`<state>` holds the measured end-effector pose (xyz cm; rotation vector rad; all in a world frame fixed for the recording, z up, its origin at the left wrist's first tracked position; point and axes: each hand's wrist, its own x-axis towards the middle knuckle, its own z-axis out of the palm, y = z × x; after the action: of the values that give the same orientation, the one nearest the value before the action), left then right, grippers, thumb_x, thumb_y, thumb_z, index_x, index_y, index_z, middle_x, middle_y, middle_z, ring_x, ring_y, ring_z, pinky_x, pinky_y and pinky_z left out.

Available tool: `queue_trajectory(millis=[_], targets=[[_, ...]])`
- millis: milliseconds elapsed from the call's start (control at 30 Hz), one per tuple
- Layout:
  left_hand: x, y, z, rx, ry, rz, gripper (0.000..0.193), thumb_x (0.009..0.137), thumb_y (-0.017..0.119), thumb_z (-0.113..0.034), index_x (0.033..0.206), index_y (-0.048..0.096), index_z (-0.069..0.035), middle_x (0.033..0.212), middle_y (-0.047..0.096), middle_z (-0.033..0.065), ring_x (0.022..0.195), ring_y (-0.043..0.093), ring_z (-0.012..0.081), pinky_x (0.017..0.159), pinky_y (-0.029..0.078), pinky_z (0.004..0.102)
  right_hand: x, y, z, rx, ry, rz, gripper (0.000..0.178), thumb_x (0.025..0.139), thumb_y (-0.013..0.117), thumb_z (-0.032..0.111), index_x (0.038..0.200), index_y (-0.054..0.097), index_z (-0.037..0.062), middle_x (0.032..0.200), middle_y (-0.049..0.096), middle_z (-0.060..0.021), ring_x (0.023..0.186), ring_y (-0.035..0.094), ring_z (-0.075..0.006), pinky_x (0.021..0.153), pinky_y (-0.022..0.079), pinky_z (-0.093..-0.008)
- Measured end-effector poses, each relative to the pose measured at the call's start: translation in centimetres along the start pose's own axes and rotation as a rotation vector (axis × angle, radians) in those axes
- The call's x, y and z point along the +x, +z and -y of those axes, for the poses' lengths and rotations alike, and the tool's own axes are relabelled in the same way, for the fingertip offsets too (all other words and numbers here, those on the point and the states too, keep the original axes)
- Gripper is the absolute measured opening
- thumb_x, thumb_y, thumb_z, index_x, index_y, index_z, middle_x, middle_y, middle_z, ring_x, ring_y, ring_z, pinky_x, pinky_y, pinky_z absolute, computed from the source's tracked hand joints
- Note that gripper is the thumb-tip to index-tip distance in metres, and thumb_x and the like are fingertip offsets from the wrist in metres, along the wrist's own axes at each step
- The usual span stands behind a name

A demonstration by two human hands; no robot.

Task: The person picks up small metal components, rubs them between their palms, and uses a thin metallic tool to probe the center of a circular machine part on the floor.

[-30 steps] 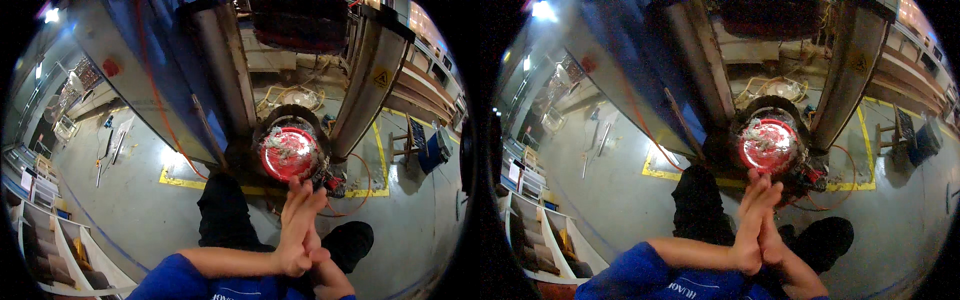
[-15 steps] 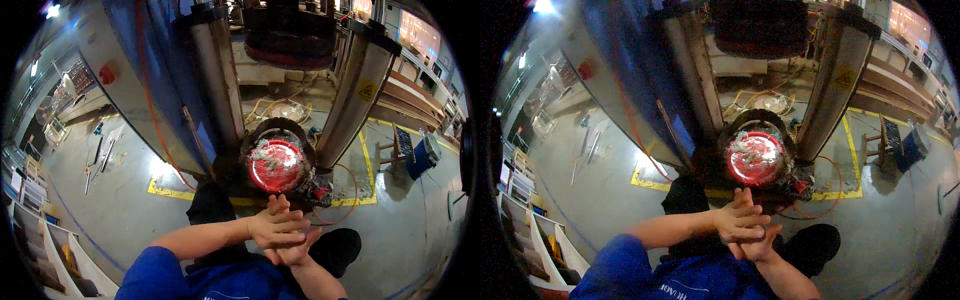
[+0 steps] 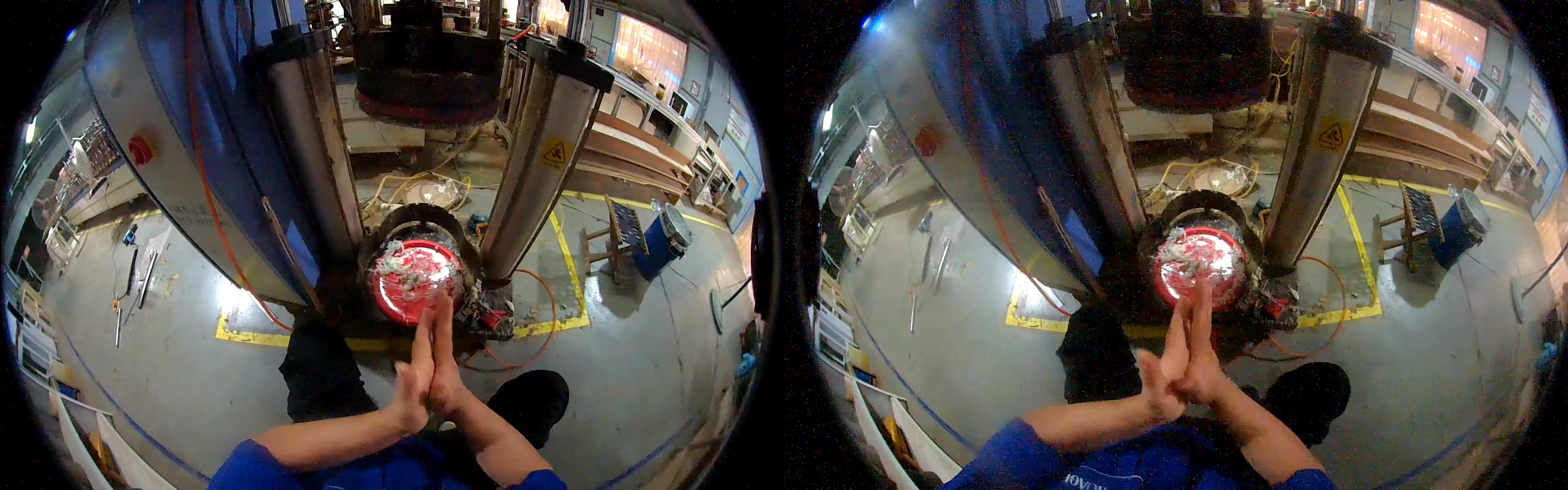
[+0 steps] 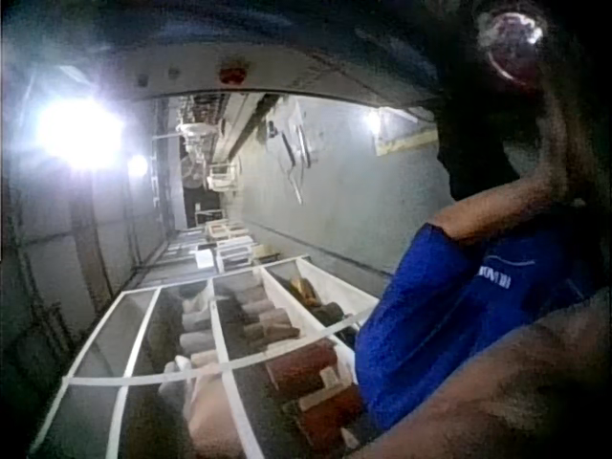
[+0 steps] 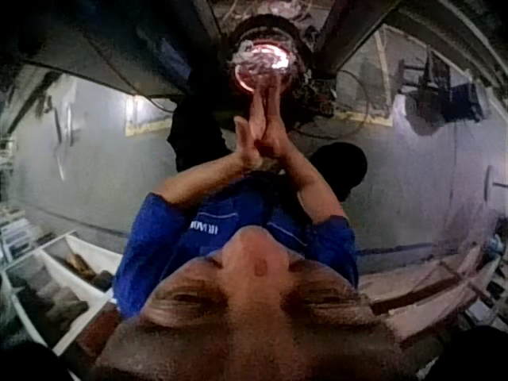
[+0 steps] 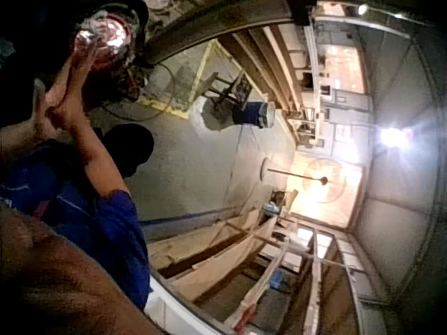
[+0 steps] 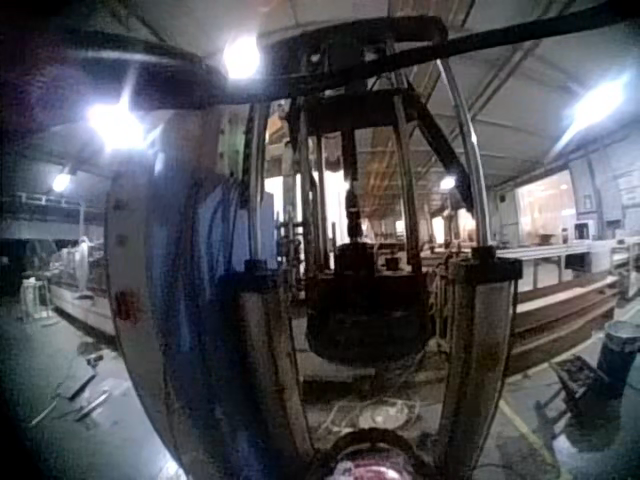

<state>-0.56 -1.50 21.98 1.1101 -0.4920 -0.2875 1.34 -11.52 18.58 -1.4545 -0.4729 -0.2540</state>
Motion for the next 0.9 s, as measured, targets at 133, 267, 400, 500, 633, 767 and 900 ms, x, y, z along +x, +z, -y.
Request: queue_trajectory(millis=[133, 267, 400, 500, 633, 767, 900], targets=[[0.0, -0.5, 2.8, 0.264, 0.078, 0.005, 0.13, 0.081, 0.033, -0.094, 0.162, -0.01, -0.002, 0.17, -0.013, 0.0193, 0.157, -0.013, 0.0337, 0.124, -0.004, 0.0486, -0.9, 1.3, 0.4, 0.112, 0.173, -0.136, 0.135, 0.073, 0.03, 0.1, 0.163, -0.009, 0.0068, 0.172, -0.008, -0.0109, 0.158, -0.006, -0.025, 0.125, -0.001, -0.0417], [1.6, -4.2, 7.4, 0.815, 0.496, 0.222, 0.128, 0.081, 0.049, -0.088, 0.163, 0.001, -0.003, 0.17, -0.008, 0.0231, 0.156, -0.012, 0.0429, 0.122, -0.004, 0.0558, -1.0, 5.9, -3.2, 0.522, -0.398, -0.394, 0.107, 0.087, 0.044, 0.082, 0.165, 0.011, 0.0168, 0.173, 0.002, -0.0091, 0.158, 0.001, -0.0336, 0.126, 0.001, -0.0489], [3.3, -5.7, 7.5, 0.99, 0.633, 0.38, 0.121, 0.08, 0.045, -0.091, 0.165, 0.012, -0.012, 0.17, -0.002, 0.0242, 0.156, -0.009, 0.046, 0.121, -0.008, 0.0598, -1.8, 5.8, -11.6, 0.819, -0.813, -0.545, 0.109, 0.089, 0.064, 0.069, 0.164, 0.014, 0.0072, 0.171, 0.007, -0.0161, 0.157, 0.002, -0.0368, 0.126, 0.002, -0.0516], [3.2, -9.1, 7.8, 1.175, 0.744, 0.499, 0.117, 0.079, 0.046, -0.09, 0.162, 0.025, -0.01, 0.169, 0.01, 0.023, 0.157, -0.002, 0.0444, 0.123, -0.006, 0.0593, -4.6, 4.7, -7.4, 1.039, -0.095, -0.338, 0.112, 0.086, 0.047, 0.08, 0.164, 0.011, 0.0093, 0.171, 0.009, -0.0123, 0.157, 0.005, -0.032, 0.126, 0.003, -0.0489], [3.3, -10.6, 6.2, 1.14, 0.699, 0.575, 0.117, 0.076, 0.048, -0.09, 0.161, 0.029, -0.012, 0.169, 0.014, 0.0213, 0.157, 0.002, 0.0433, 0.123, -0.006, 0.0582, -7.8, 2.5, -2.9, 0.841, 0.592, -0.038, 0.118, 0.082, 0.031, 0.094, 0.165, 0.006, 0.013, 0.172, 0.01, -0.0076, 0.158, 0.009, -0.0269, 0.126, 0.006, -0.0467], [3.3, -8.2, 5.6, 1.061, 0.619, 0.393, 0.123, 0.079, 0.049, -0.088, 0.163, 0.014, -0.006, 0.169, 0.003, 0.0249, 0.157, -0.005, 0.0432, 0.122, -0.006, 0.0593, -6.4, 2.4, -0.9, 0.661, 0.548, -0.054, 0.134, 0.068, 0.031, 0.103, 0.165, 0.001, 0.016, 0.172, 0.007, -0.0043, 0.158, 0.01, -0.0249, 0.127, 0.009, -0.0464], [2.4, -5.6, 4.9, 0.855, 0.421, 0.201, 0.128, 0.082, 0.049, -0.085, 0.162, -0.004, 0.0, 0.169, -0.008, 0.0252, 0.157, -0.01, 0.0413, 0.123, -0.006, 0.0542, -3.9, 2.7, -0.7, 0.526, 0.336, -0.19, 0.137, 0.068, 0.038, 0.101, 0.164, -0.003, 0.0113, 0.171, 0.001, -0.0101, 0.158, 0.004, -0.0273, 0.126, 0.006, -0.0463]])
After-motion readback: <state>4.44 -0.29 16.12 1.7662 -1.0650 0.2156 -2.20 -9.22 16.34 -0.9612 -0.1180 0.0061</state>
